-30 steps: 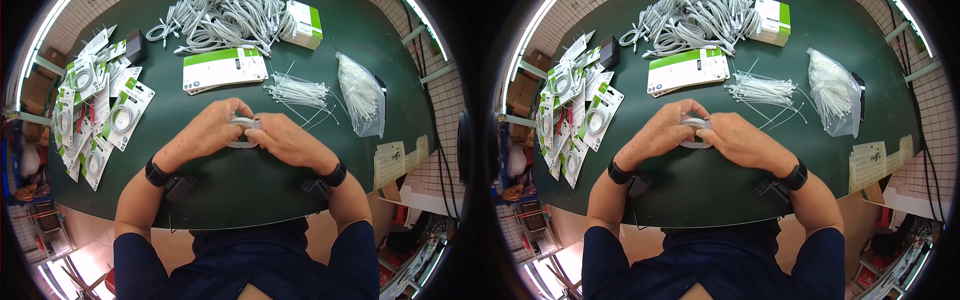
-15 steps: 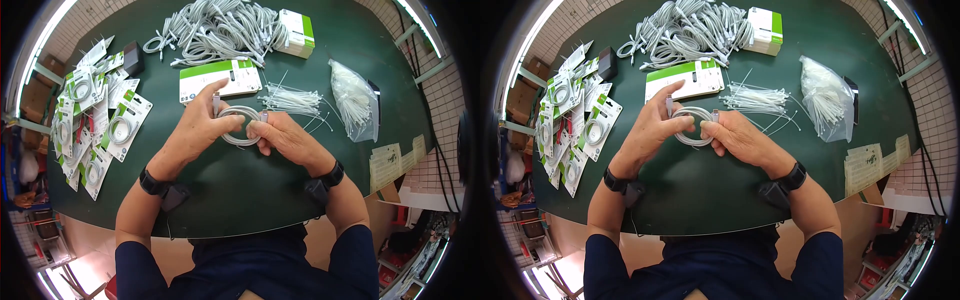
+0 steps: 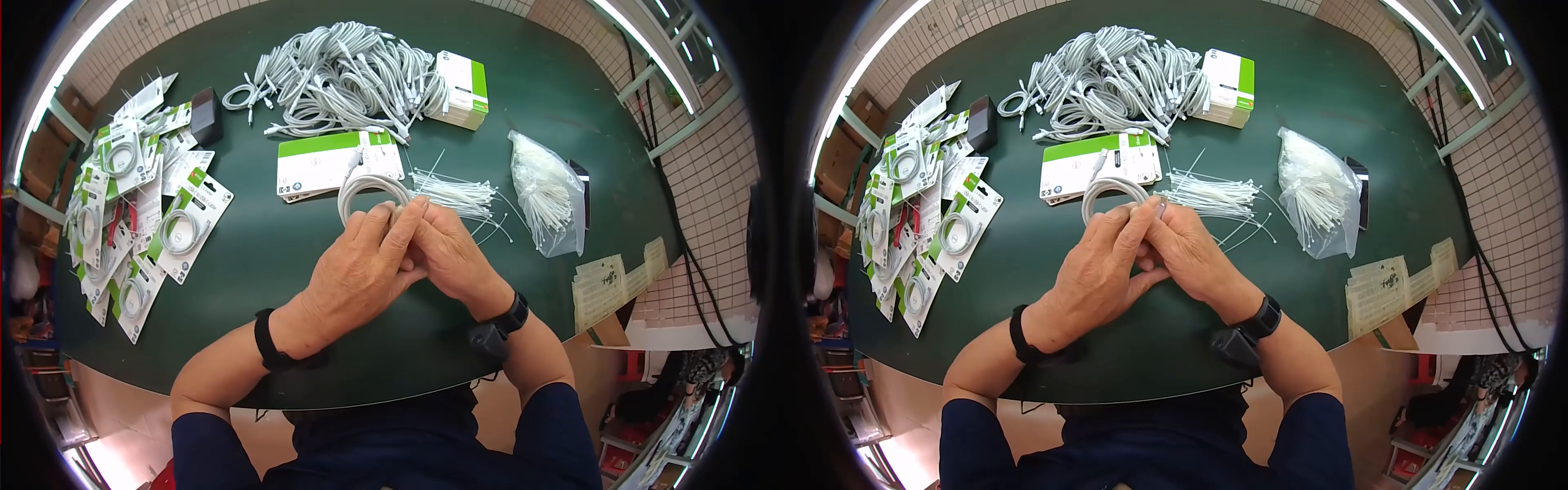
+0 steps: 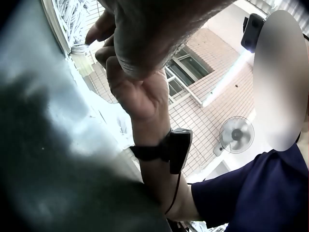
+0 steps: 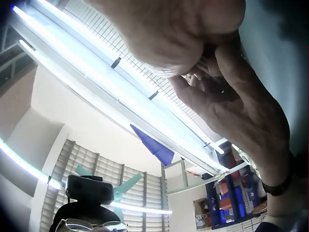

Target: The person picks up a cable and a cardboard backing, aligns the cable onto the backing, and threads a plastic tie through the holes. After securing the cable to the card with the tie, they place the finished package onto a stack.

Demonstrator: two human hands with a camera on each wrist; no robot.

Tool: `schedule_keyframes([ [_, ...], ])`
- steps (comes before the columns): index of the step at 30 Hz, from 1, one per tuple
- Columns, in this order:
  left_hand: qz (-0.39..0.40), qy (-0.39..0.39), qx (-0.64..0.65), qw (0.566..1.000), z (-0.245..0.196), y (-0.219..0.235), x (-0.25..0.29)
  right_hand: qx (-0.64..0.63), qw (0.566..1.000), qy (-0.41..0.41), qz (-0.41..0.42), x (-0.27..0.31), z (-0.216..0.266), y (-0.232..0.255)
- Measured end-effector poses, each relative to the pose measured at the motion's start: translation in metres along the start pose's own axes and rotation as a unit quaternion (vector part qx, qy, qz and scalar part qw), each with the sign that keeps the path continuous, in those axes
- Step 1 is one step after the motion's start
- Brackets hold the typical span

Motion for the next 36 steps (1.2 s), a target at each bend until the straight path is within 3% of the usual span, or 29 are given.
schedule_keyframes([
  [2,0.001,-0.006,0.001,1.000,0.003,0.004,0.001,0.045,0.999,-0.010,-0.017,-0.001,0.001,0.004],
  [7,0.023,-0.036,0.020,0.999,0.010,0.010,0.005,-0.001,0.995,0.020,-0.101,0.001,0.017,0.006],
  [9,0.038,-0.042,0.029,0.998,0.014,0.009,0.005,-0.041,0.996,0.006,-0.079,0.001,0.019,0.010],
  [12,-0.038,-0.047,0.146,0.987,0.022,0.011,0.001,-0.087,0.995,-0.003,-0.053,0.003,0.017,0.013],
  [15,-0.037,-0.065,0.161,0.984,0.022,0.016,-0.003,-0.125,0.992,-0.008,-0.022,0.004,0.018,0.014],
  [19,-0.031,-0.055,0.193,0.979,0.023,0.026,-0.005,-0.050,0.999,0.005,-0.002,0.010,0.030,0.013],
  [20,-0.028,-0.046,0.205,0.977,0.023,0.028,-0.006,0.068,0.995,0.064,-0.024,0.013,0.037,0.015],
  [22,-0.019,-0.049,0.201,0.978,0.025,0.035,-0.009,0.300,0.935,0.177,-0.066,0.020,0.051,0.016],
  [23,-0.008,-0.051,0.199,0.979,0.026,0.037,-0.010,0.304,0.934,0.176,-0.063,0.021,0.054,0.017],
  [26,0.007,-0.069,0.184,0.980,0.025,0.037,-0.013,0.524,0.769,0.363,-0.049,0.029,0.069,0.009],
  [30,0.050,-0.118,0.130,0.983,0.021,0.032,-0.010,0.612,0.729,0.305,-0.028,0.022,0.037,-0.010],
  [31,0.074,-0.131,0.106,0.983,0.020,0.029,-0.008,0.610,0.731,0.304,-0.029,0.023,0.035,-0.009],
  [34,0.100,-0.139,0.094,0.981,0.023,0.029,-0.008,0.648,0.743,0.155,0.065,0.020,0.030,-0.006],
  [36,0.102,-0.132,0.121,0.979,0.029,0.032,-0.009,0.625,0.760,0.166,0.062,0.021,0.035,-0.007],
])
Point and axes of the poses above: each hand's wrist, its own x-axis away from the middle knuckle, its own y-axis out of the back of the hand, z = x × y, the point moved 3 cm from there along -x, towards the middle knuckle, and after that the axes turned 8 degrees about x, right-handed, at the moved point
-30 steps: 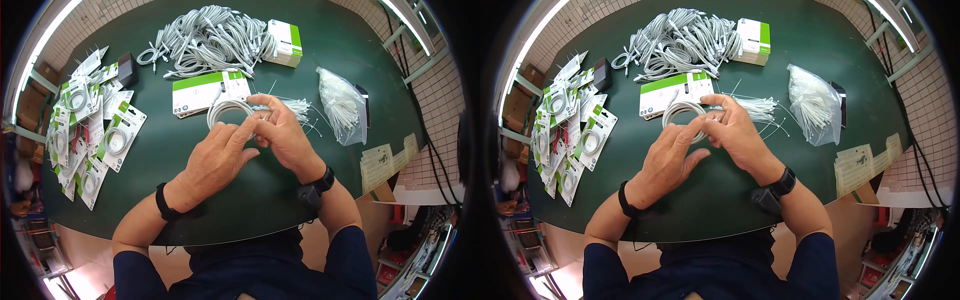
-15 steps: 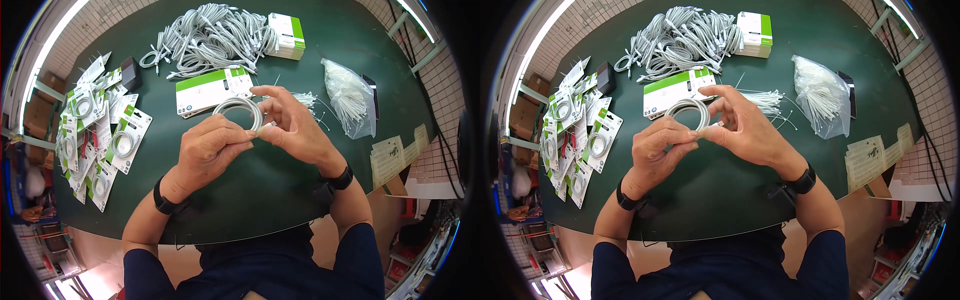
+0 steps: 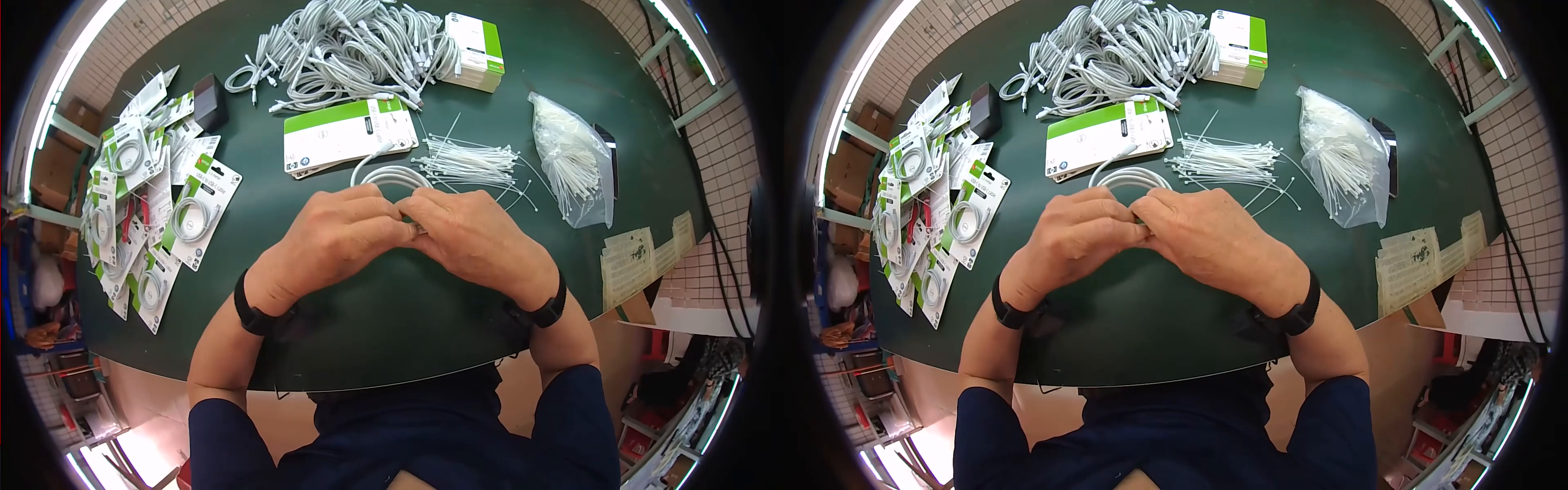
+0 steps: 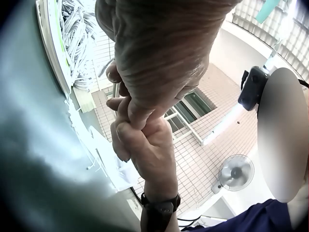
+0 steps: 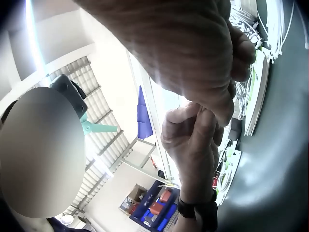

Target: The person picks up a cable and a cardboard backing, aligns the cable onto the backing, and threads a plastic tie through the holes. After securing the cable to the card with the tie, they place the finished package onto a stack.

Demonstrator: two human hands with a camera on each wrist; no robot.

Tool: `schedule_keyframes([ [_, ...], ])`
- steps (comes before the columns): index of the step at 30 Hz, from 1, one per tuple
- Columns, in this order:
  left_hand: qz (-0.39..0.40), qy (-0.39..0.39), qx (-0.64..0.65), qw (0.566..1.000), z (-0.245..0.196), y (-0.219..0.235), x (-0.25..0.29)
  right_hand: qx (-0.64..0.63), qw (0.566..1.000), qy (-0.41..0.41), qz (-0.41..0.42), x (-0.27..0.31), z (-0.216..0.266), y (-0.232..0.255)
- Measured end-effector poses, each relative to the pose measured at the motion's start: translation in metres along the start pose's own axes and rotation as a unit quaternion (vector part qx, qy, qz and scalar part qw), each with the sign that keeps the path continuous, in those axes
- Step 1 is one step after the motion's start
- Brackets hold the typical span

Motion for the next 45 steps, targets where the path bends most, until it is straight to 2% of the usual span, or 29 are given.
schedule_keyframes([
  [7,-0.020,0.012,0.030,0.999,0.007,0.002,0.001,-0.149,0.987,0.006,-0.063,0.005,-0.011,0.001],
  [10,-0.014,0.008,0.026,1.000,0.005,0.000,0.001,-0.267,0.962,-0.023,-0.047,0.005,-0.013,0.009],
  [11,-0.009,0.001,0.021,1.000,0.004,0.001,-0.001,-0.266,0.962,-0.018,-0.054,0.005,-0.014,0.012],
  [14,0.003,-0.016,0.003,1.000,0.002,0.003,-0.003,-0.345,0.935,-0.083,0.017,0.004,-0.015,0.011],
  [18,0.012,-0.027,-0.009,1.000,-0.007,0.003,-0.004,-0.379,0.923,-0.064,0.038,0.003,-0.017,0.018],
  [22,0.013,-0.032,-0.010,0.999,-0.011,0.006,-0.004,-0.410,0.912,-0.021,0.015,0.004,-0.019,0.016],
  [27,-0.010,-0.043,0.000,0.999,-0.006,0.009,-0.003,-0.394,0.919,-0.017,-0.006,0.003,-0.013,0.018],
  [29,-0.020,-0.043,0.005,0.999,-0.007,0.010,-0.002,-0.410,0.911,-0.052,-0.007,0.003,-0.010,0.019],
  [31,0.006,-0.048,-0.008,0.999,-0.008,0.011,-0.002,-0.417,0.906,-0.069,-0.008,0.004,-0.012,0.019],
  [34,0.022,-0.050,-0.017,0.998,-0.006,0.009,-0.003,-0.268,0.959,0.047,-0.079,0.005,-0.013,0.018],
  [37,0.028,-0.048,-0.022,0.998,-0.003,0.009,-0.004,-0.220,0.966,0.054,-0.126,0.005,-0.019,0.013],
  [40,-0.067,-0.017,-0.057,0.996,0.002,0.024,-0.009,-0.185,0.967,0.050,-0.168,0.006,-0.026,0.015],
  [41,-0.066,-0.017,-0.057,0.996,0.008,0.026,-0.010,-0.176,0.966,0.043,-0.187,0.006,-0.029,0.017],
  [44,-0.074,0.190,-0.130,0.970,0.052,0.032,-0.006,-0.169,0.961,0.012,-0.220,0.006,-0.037,0.020],
  [45,-0.075,0.190,-0.129,0.970,0.062,0.032,-0.004,-0.173,0.957,-0.012,-0.234,0.006,-0.040,0.021],
])
Point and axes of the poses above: each hand's wrist, its own x-axis away from the middle knuckle, its own y-axis out of the back of the hand, z = x × y, the point moved 3 cm from there along -x, towards the middle knuckle, and after that the axes turned 8 degrees about x, right-handed, at the moved point
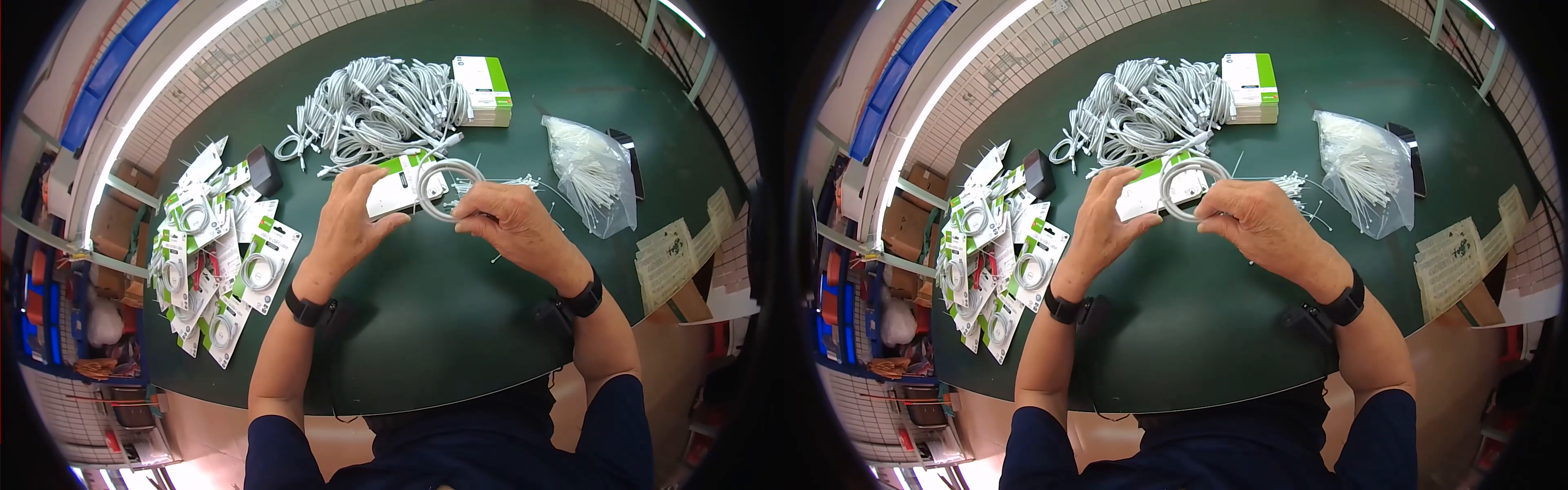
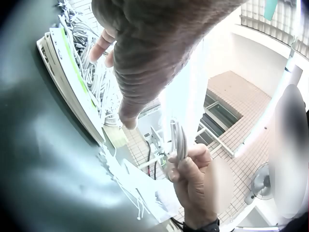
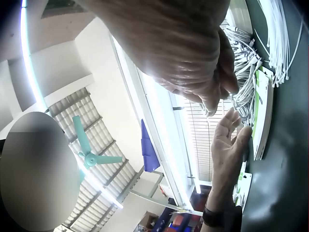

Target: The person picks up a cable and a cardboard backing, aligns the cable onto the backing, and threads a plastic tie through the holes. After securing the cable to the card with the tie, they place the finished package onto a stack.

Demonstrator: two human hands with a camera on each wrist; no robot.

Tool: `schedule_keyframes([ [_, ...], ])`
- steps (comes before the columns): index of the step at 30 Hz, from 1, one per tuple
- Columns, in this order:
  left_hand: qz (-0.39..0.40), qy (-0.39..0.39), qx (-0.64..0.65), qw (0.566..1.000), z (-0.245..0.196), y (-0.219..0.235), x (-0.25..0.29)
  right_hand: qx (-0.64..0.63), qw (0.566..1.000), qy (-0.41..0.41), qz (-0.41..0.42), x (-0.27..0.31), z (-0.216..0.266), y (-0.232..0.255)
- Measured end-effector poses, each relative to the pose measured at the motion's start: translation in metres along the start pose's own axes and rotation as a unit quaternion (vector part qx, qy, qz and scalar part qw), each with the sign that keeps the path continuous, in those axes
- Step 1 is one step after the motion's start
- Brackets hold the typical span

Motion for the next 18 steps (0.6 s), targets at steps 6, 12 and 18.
schedule_keyframes([
  [6,0.076,0.024,-0.119,0.990,0.054,-0.018,-0.011,-0.051,0.992,-0.091,-0.065,-0.002,-0.013,0.014],
  [12,0.139,0.088,-0.115,0.980,0.058,-0.013,-0.019,-0.105,0.984,-0.136,-0.055,-0.001,-0.019,0.013],
  [18,0.120,0.055,-0.052,0.990,0.064,0.000,-0.018,-0.109,0.984,-0.126,-0.057,-0.001,-0.018,0.010],
])
Point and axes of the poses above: each hand's wrist, its own x-axis away from the middle knuckle, its own y-axis out of the back of the hand, z = x × y, the point moved 3 cm from there along -x, towards the middle knuckle, and after that the axes turned 8 degrees about x, right-handed, at the moved point
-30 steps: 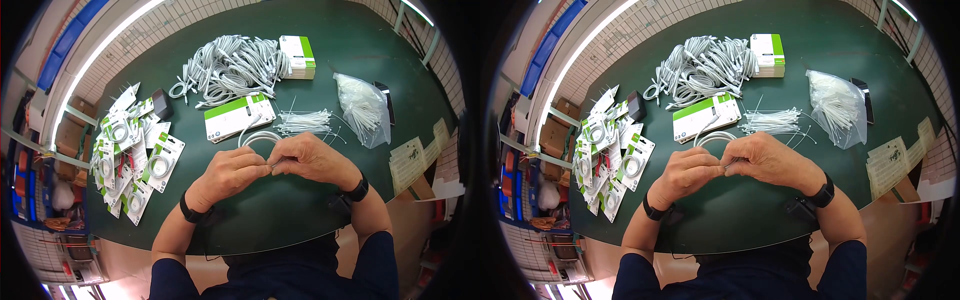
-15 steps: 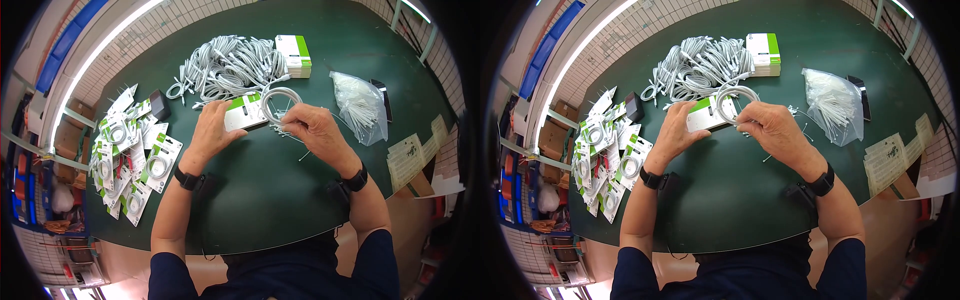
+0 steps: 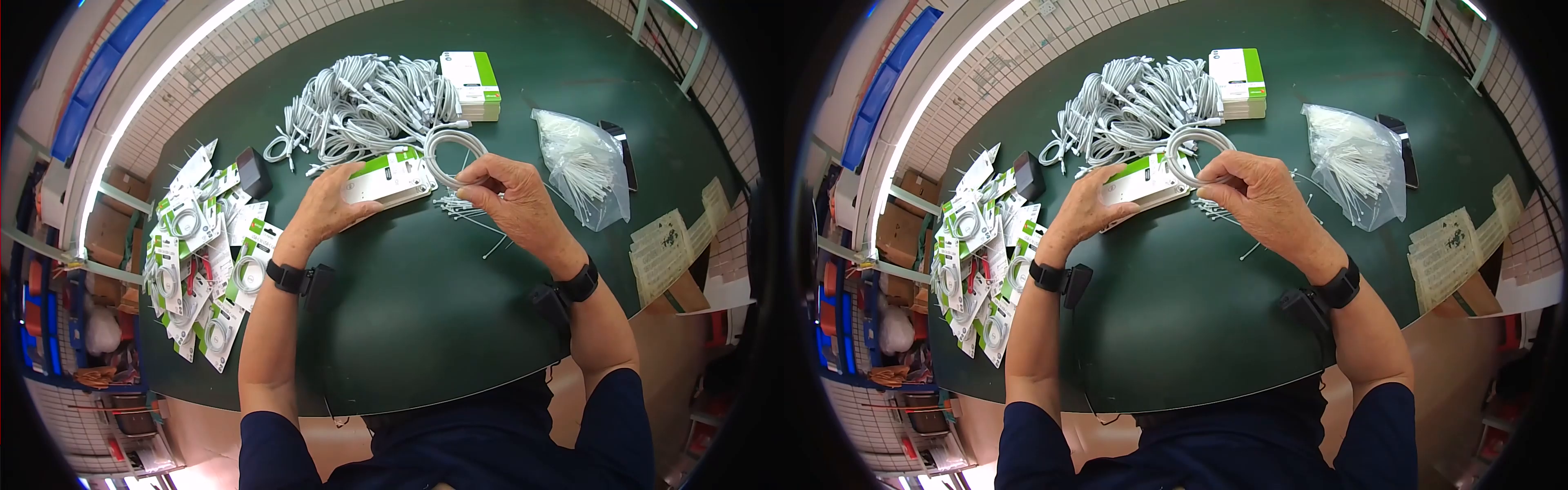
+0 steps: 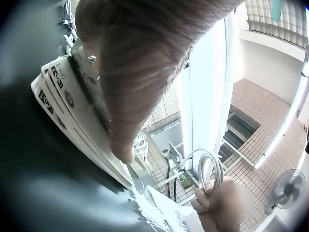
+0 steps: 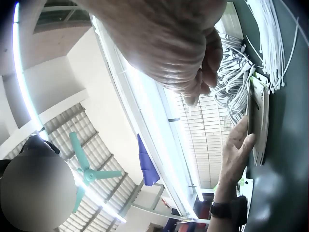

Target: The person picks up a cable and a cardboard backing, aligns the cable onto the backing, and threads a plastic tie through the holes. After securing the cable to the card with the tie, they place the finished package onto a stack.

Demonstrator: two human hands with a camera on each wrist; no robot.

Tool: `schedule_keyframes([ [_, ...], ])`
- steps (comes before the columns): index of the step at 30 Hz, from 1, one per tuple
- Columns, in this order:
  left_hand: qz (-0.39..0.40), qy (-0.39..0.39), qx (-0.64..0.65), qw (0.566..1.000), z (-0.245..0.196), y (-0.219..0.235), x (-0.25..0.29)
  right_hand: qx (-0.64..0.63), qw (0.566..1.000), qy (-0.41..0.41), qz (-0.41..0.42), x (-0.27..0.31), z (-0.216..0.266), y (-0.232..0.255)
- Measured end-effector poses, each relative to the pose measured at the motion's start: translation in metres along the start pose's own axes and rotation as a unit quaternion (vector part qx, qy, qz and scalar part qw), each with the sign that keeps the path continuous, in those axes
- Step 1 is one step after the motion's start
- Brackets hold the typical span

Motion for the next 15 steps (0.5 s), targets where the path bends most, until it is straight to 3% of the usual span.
schedule_keyframes([
  [2,-0.004,-0.015,0.002,1.000,0.003,0.003,0.002,-0.001,1.000,-0.008,-0.006,0.001,0.004,-0.002],
  [5,-0.079,-0.093,-0.051,0.991,0.001,0.008,0.013,0.006,1.000,0.000,-0.010,0.001,0.004,-0.003],
  [6,-0.080,-0.090,-0.050,0.991,-0.011,0.013,0.016,0.014,1.000,0.011,-0.012,0.002,0.004,-0.003],
  [9,-0.177,-0.139,-0.145,0.963,-0.054,0.035,0.034,0.012,1.000,0.022,-0.011,0.003,0.006,-0.004],
  [15,-0.078,-0.121,-0.163,0.976,-0.130,0.018,0.078,0.001,0.999,0.043,0.017,0.011,0.019,-0.020],
])
Point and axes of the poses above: each hand's wrist, its own x-axis away from the middle knuckle, its own y-axis out of the back of the hand, z = x × y, the point moved 3 cm from there along -x, towards the middle knuckle, and after that the axes turned 8 degrees about x, right-handed, at the moved point
